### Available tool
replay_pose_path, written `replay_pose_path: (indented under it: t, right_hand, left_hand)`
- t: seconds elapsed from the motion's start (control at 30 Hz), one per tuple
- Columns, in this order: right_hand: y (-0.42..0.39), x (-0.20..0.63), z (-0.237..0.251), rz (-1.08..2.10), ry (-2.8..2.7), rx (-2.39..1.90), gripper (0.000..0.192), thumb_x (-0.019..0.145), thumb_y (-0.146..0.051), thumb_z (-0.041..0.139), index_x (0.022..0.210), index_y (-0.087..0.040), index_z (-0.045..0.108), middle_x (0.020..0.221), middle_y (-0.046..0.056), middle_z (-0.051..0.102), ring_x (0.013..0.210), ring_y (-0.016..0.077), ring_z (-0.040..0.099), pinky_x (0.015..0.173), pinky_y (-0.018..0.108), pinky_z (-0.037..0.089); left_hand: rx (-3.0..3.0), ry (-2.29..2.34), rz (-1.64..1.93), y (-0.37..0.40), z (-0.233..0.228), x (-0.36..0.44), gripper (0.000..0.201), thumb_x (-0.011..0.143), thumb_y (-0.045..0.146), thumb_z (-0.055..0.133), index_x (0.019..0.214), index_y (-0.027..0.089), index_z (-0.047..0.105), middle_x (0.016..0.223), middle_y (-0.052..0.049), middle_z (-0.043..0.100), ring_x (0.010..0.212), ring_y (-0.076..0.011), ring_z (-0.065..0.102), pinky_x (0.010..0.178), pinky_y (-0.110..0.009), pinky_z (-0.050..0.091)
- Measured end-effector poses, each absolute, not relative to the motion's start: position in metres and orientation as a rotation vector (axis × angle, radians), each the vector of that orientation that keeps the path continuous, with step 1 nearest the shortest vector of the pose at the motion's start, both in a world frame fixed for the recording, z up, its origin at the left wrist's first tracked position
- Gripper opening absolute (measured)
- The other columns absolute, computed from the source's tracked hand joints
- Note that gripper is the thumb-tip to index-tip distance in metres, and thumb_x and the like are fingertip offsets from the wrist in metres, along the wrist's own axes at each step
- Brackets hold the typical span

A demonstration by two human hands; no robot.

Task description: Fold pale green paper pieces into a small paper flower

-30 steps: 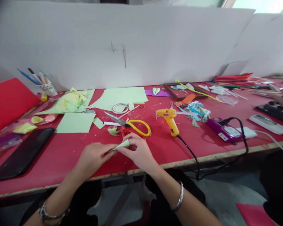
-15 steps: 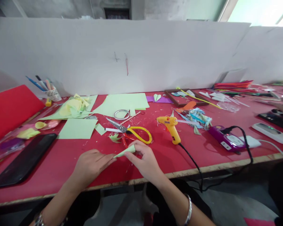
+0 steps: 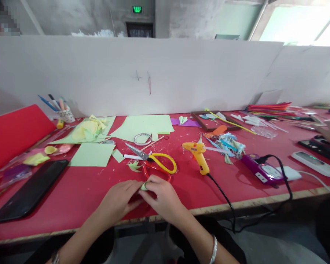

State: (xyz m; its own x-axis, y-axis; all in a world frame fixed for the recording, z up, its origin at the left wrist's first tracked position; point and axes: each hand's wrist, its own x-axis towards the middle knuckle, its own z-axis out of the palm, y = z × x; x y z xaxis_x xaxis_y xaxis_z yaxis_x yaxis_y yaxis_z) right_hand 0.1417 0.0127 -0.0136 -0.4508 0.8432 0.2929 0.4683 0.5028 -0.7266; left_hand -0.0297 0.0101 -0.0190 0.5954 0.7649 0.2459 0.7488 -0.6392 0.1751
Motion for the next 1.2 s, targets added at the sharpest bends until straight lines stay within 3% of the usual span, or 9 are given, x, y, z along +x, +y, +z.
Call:
replay_pose_path:
  t: [0.13,0.23,0.5,0.63,0.8,0.9,0.97,1.1,1.2]
  right_hand:
    - [0.013,0.139,-0.014,0.718,-2.16,-1.018,0.013,0.082,-0.017,0.045,0.074,-0.017,0.054,0.079,0.003,0.056,0.073,0.0124,0.053,0.066,0.022,0.042]
    - [0.014,0.135,-0.016,0.698,-2.211,-0.981,0.01,0.08,-0.014,0.046,0.08,-0.017,0.055,0.087,0.005,0.059,0.081,0.015,0.055,0.071,0.024,0.043]
    - [0.016,0.137,-0.017,0.645,-2.062,-0.909,0.01,0.08,-0.015,0.045,0.087,-0.017,0.053,0.082,0.005,0.06,0.075,0.0147,0.056,0.069,0.025,0.045]
    - [0.015,0.145,-0.015,0.642,-1.943,-0.886,0.012,0.082,-0.014,0.043,0.085,-0.018,0.053,0.079,0.004,0.059,0.073,0.0127,0.057,0.068,0.022,0.045]
    - [0.016,0.15,-0.019,0.628,-1.958,-0.898,0.013,0.081,-0.014,0.043,0.083,-0.018,0.055,0.078,0.004,0.06,0.072,0.0135,0.057,0.067,0.023,0.045]
    - [0.016,0.152,-0.02,0.64,-1.977,-0.923,0.013,0.081,-0.015,0.042,0.083,-0.018,0.055,0.078,0.005,0.06,0.073,0.0143,0.058,0.067,0.024,0.045]
    - [0.016,0.152,-0.019,0.646,-1.978,-0.948,0.014,0.081,-0.015,0.042,0.082,-0.018,0.056,0.078,0.005,0.06,0.073,0.0149,0.058,0.067,0.025,0.045]
    - [0.016,0.151,-0.017,0.666,-1.992,-0.94,0.014,0.081,-0.015,0.042,0.081,-0.018,0.056,0.078,0.005,0.061,0.073,0.0152,0.058,0.067,0.025,0.046]
    - [0.018,0.15,-0.017,0.681,-1.992,-0.939,0.014,0.08,-0.015,0.042,0.081,-0.018,0.056,0.078,0.005,0.061,0.073,0.015,0.058,0.068,0.025,0.045]
  left_hand:
    - [2.62,1.347,0.541,0.01,-0.025,-0.025,0.045,0.079,0.022,0.052,0.121,0.018,0.036,0.11,-0.009,0.06,0.094,-0.0199,0.058,0.077,-0.031,0.048]
    - [2.59,1.405,0.428,0.01,-0.024,-0.022,0.045,0.078,0.02,0.051,0.12,0.014,0.036,0.101,-0.011,0.063,0.087,-0.0223,0.06,0.073,-0.033,0.048]
    - [2.702,1.551,0.31,0.012,-0.012,-0.026,0.015,0.08,0.025,0.046,0.091,0.016,0.052,0.08,-0.007,0.062,0.077,-0.0219,0.058,0.065,-0.031,0.046]
    - [2.714,1.691,0.15,0.01,0.004,-0.044,0.016,0.082,0.028,0.043,0.082,0.018,0.055,0.072,-0.006,0.062,0.07,-0.0203,0.059,0.062,-0.029,0.044]
    - [2.437,2.039,0.394,0.012,0.031,-0.066,0.029,0.085,0.034,0.037,0.109,0.022,0.049,0.096,-0.007,0.062,0.085,-0.0197,0.06,0.067,-0.027,0.045]
    - [2.402,2.01,0.239,0.015,0.031,-0.071,0.048,0.079,0.029,0.049,0.125,0.021,0.035,0.114,-0.011,0.055,0.098,-0.0224,0.056,0.068,-0.027,0.046]
    - [2.371,2.004,0.129,0.016,0.024,-0.072,0.055,0.076,0.025,0.052,0.127,0.019,0.032,0.115,-0.014,0.054,0.098,-0.0245,0.056,0.067,-0.029,0.047]
    - [2.365,1.99,0.194,0.018,0.01,-0.071,0.049,0.078,0.025,0.049,0.125,0.019,0.036,0.115,-0.014,0.053,0.107,-0.026,0.051,0.073,-0.033,0.047]
    - [2.343,1.987,0.265,0.022,0.009,-0.07,0.046,0.078,0.024,0.048,0.122,0.018,0.039,0.111,-0.014,0.055,0.101,-0.026,0.054,0.07,-0.033,0.047]
